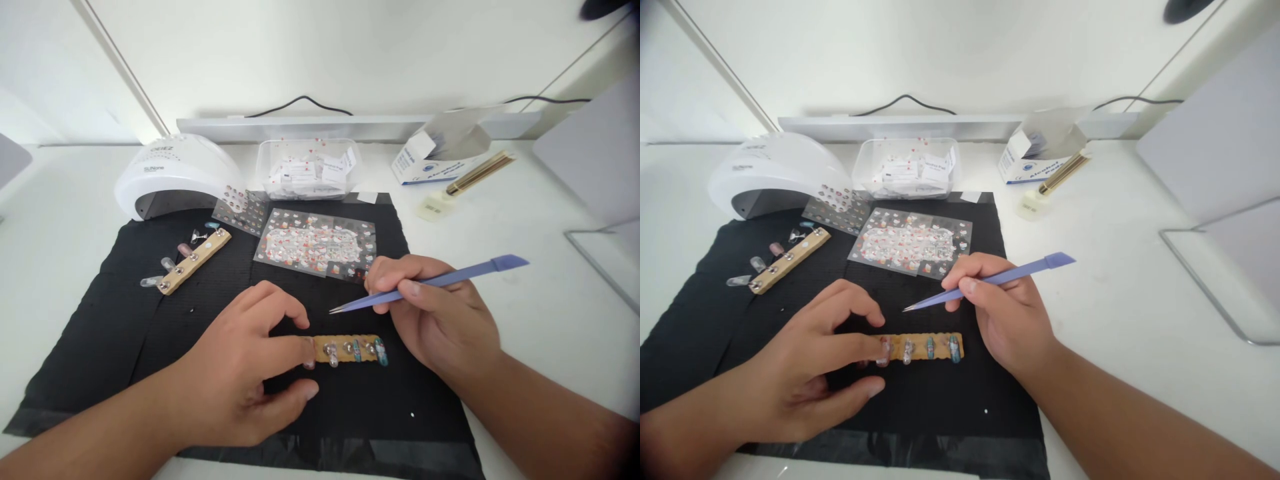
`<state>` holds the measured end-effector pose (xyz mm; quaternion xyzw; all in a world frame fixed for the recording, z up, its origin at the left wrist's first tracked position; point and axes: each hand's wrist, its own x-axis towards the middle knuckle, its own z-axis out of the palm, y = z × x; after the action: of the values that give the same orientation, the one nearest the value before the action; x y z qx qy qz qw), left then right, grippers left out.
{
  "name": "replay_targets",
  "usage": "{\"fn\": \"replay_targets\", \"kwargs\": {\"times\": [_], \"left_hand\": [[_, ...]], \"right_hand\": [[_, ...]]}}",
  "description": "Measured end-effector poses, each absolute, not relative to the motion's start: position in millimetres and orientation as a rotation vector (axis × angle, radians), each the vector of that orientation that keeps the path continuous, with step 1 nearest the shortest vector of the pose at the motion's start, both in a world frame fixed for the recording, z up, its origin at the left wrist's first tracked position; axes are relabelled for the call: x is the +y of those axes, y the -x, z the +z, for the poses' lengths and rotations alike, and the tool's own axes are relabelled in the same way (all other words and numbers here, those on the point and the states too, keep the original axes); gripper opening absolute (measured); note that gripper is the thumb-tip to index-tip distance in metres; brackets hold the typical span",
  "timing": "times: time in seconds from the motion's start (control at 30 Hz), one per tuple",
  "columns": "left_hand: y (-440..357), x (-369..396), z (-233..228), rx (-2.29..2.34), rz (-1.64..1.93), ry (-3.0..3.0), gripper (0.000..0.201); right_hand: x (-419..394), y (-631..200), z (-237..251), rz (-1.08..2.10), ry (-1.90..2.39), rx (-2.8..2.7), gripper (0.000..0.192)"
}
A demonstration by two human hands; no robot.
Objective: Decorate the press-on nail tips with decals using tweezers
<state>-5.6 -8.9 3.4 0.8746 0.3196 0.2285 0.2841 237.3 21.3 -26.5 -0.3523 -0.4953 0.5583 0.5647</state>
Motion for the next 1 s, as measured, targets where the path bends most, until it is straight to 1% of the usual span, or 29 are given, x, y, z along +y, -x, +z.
{"fn": "replay_targets", "kwargs": {"times": [0.17,0.3,0.43,0.53,0.63,0.73,0.8,1.0], "left_hand": [[6.0,-7.8,5.4,0.862,0.611,-2.385,0.011],[7.8,-9.8,4.8,0.858,0.618,-2.419,0.016],[11.1,-8.5,5.6,0.885,0.864,-2.369,0.021],[13.4,0.0,6.5,1.124,0.973,-2.366,0.016],[15.0,11.1,4.5,1.322,0.886,-2.358,0.011],[14.8,19.1,0.1,1.403,0.772,-2.351,0.010],[13.2,22.2,-2.8,1.458,0.729,-2.340,0.015],[2.3,27.1,-6.9,1.735,0.677,-2.210,0.045]], "right_hand": [[21.4,-237.7,-24.7,1.309,0.847,-1.161,0.010],[23.1,-238.0,-25.3,1.270,0.828,-1.164,0.011],[25.5,-237.9,-25.4,1.214,0.761,-1.155,0.013],[27.3,-235.6,-23.6,1.173,0.761,-1.135,0.012],[29.8,-232.2,-21.8,1.143,0.822,-1.068,0.012],[33.2,-229.9,-22.2,1.093,0.899,-0.978,0.011],[35.6,-229.5,-23.8,1.066,0.938,-0.937,0.010],[39.6,-228.7,-29.8,1.083,0.995,-0.898,0.014]]}}
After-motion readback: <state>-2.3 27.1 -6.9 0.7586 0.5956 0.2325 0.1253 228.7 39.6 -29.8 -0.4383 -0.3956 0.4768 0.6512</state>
